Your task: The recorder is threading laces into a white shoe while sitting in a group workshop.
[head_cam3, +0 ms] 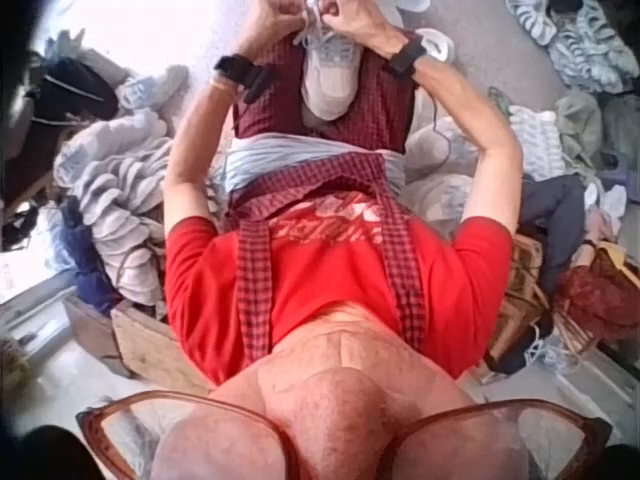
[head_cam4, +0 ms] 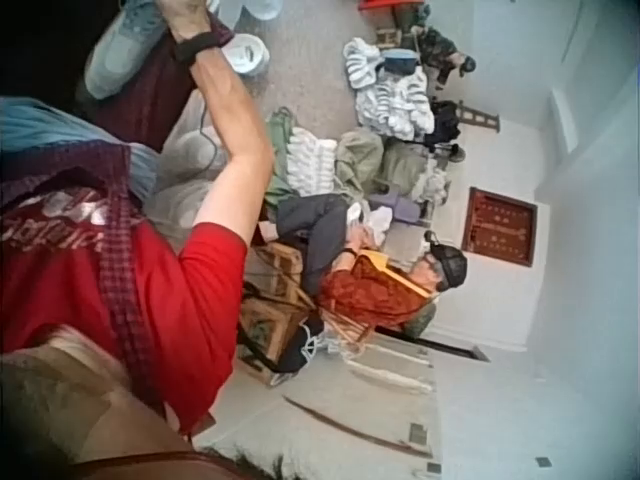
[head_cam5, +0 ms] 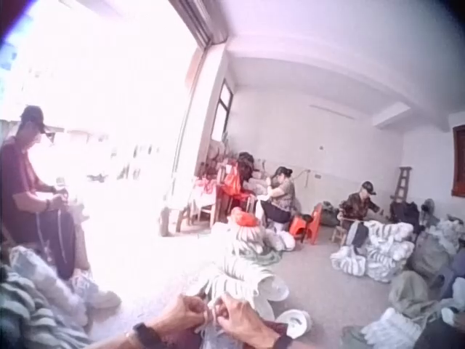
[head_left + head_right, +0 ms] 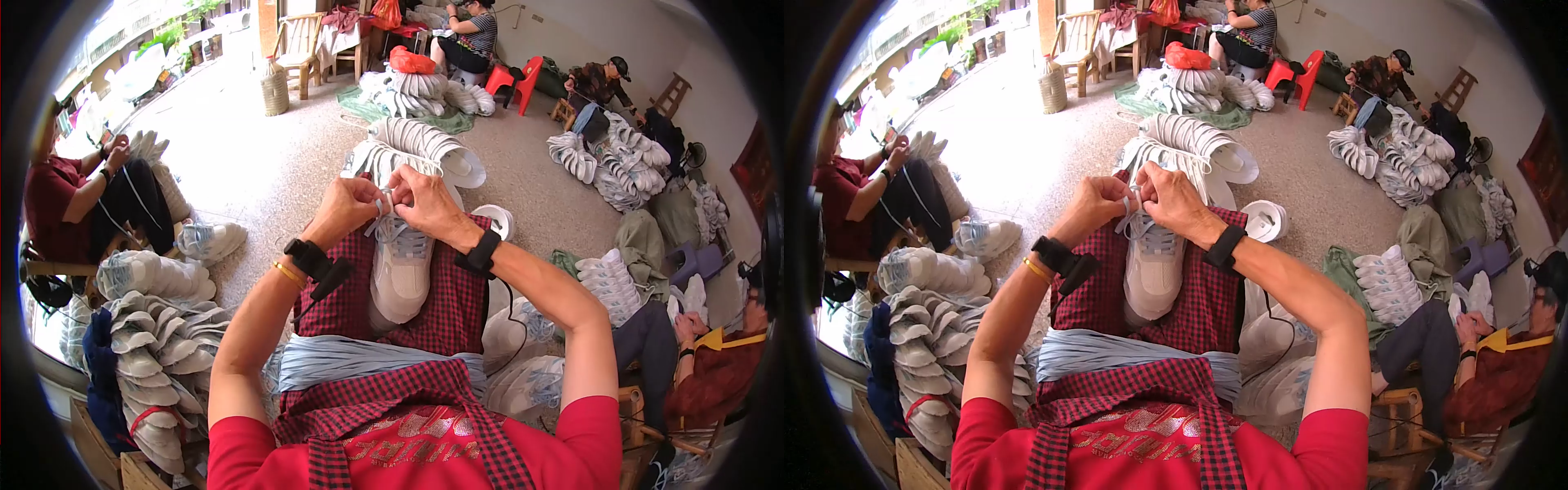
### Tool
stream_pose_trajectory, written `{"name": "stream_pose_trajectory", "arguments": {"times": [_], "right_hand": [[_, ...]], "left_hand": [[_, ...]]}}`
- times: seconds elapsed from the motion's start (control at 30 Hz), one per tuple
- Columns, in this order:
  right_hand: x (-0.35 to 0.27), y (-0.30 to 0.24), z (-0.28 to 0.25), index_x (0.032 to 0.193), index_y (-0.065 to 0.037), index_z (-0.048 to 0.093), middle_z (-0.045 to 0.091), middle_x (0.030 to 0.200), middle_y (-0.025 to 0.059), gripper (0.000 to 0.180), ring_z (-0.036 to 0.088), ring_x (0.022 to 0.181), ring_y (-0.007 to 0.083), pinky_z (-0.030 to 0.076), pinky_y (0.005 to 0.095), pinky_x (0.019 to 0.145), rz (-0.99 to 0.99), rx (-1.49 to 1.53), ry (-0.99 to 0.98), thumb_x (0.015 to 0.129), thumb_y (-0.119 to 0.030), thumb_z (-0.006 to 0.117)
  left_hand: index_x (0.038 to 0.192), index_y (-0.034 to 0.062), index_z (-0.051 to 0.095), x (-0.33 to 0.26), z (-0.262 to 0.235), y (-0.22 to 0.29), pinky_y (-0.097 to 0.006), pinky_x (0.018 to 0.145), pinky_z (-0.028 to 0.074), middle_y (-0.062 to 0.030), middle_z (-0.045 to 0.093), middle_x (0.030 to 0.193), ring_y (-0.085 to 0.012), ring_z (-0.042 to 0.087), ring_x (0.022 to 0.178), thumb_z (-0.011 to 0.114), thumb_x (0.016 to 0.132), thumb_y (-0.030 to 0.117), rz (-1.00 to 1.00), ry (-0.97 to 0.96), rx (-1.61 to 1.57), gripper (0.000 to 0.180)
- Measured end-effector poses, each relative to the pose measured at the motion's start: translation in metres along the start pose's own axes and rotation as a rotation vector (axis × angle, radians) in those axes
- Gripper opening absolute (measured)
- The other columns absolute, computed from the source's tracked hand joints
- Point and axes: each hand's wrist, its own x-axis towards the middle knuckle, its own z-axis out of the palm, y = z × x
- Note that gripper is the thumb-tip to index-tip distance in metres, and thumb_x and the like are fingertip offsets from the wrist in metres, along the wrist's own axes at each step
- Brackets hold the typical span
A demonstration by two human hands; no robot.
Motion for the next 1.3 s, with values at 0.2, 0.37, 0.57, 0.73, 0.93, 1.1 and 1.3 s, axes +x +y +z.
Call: {"name": "stream_pose_trajectory", "arguments": {"times": [0.2, 0.37, 0.57, 0.73, 0.93, 1.1, 1.3], "right_hand": [[0.002, 0.008, -0.018, 0.085, 0.000, 0.052, 0.060, 0.074, 0.0167, 0.011, 0.063, 0.074, 0.0361, 0.048, 0.0437, 0.068, -0.191, -0.263, -0.055, 0.077, 0.003, 0.058], [-0.018, 0.022, -0.071, 0.086, 0.002, 0.052, 0.061, 0.077, 0.0161, 0.008, 0.063, 0.079, 0.0344, 0.048, 0.0426, 0.072, -0.246, -0.475, -0.001, 0.079, 0.002, 0.057], [-0.001, 0.028, -0.055, 0.098, 0.002, 0.062, 0.065, 0.087, 0.0201, 0.018, 0.064, 0.086, 0.0346, 0.049, 0.0438, 0.079, -0.215, -0.381, -0.019, 0.087, -0.012, 0.060], [0.003, 0.032, -0.023, 0.113, -0.004, 0.067, 0.069, 0.101, 0.0242, 0.038, 0.066, 0.097, 0.0399, 0.051, 0.0437, 0.087, -0.096, -0.284, -0.221, 0.094, -0.036, 0.059], [-0.004, 0.066, -0.071, 0.104, -0.007, 0.068, 0.066, 0.092, -0.0006, 0.029, 0.060, 0.085, 0.0122, 0.048, 0.0283, 0.075, 0.239, 0.266, -0.232, 0.096, -0.033, 0.060], [-0.026, 0.078, -0.090, 0.105, -0.009, 0.065, 0.062, 0.090, -0.0059, 0.023, 0.054, 0.082, 0.0040, 0.043, 0.0217, 0.073, 0.418, 0.774, -0.125, 0.098, -0.029, 0.059], [-0.022, 0.025, -0.066, 0.098, -0.008, 0.066, 0.061, 0.090, -0.0051, 0.025, 0.052, 0.082, 0.0043, 0.041, 0.0218, 0.074, 0.367, 0.335, -0.195, 0.100, -0.031, 0.058]], "left_hand": [[0.093, 0.0013, 0.069, -0.011, 0.008, 0.000, -0.023, 0.067, 0.049, -0.0023, 0.068, 0.082, -0.0072, 0.059, 0.073, 0.066, 0.091, 0.014, 0.155, 0.123, 0.026, 0.013], [0.100, -0.0002, 0.066, -0.018, 0.001, -0.023, -0.027, 0.070, 0.053, -0.0054, 0.069, 0.082, -0.0109, 0.066, 0.078, 0.060, 0.088, 0.010, 0.198, 0.101, -0.093, 0.017], [0.109, -0.0002, 0.063, -0.031, -0.014, -0.010, -0.027, 0.075, 0.054, -0.0069, 0.068, 0.095, -0.0134, 0.066, 0.088, 0.057, 0.088, 0.006, 0.114, 0.075, -0.102, 0.023], [0.115, -0.0018, 0.061, -0.050, -0.032, -0.005, -0.028, 0.077, 0.055, -0.0072, 0.067, 0.103, -0.0149, 0.067, 0.091, 0.058, 0.087, 0.007, 0.080, 0.110, -0.038, 0.029], [0.110, -0.0041, 0.063, -0.060, -0.031, 0.007, -0.028, 0.074, 0.056, -0.0093, 0.068, 0.101, -0.0147, 0.068, 0.086, 0.058, 0.089, 0.008, 0.122, 0.128, 0.120, 0.024], [0.109, -0.0057, 0.065, -0.045, -0.016, 0.000, -0.030, 0.074, 0.056, -0.0106, 0.070, 0.095, -0.0161, 0.069, 0.083, 0.057, 0.090, 0.007, 0.127, 0.111, 0.193, 0.024], [0.107, -0.0071, 0.067, -0.002, -0.002, -0.014, -0.030, 0.071, 0.057, -0.0096, 0.069, 0.088, -0.0169, 0.068, 0.075, 0.050, 0.092, 0.012, -0.071, -0.027, 0.146, 0.029]]}}
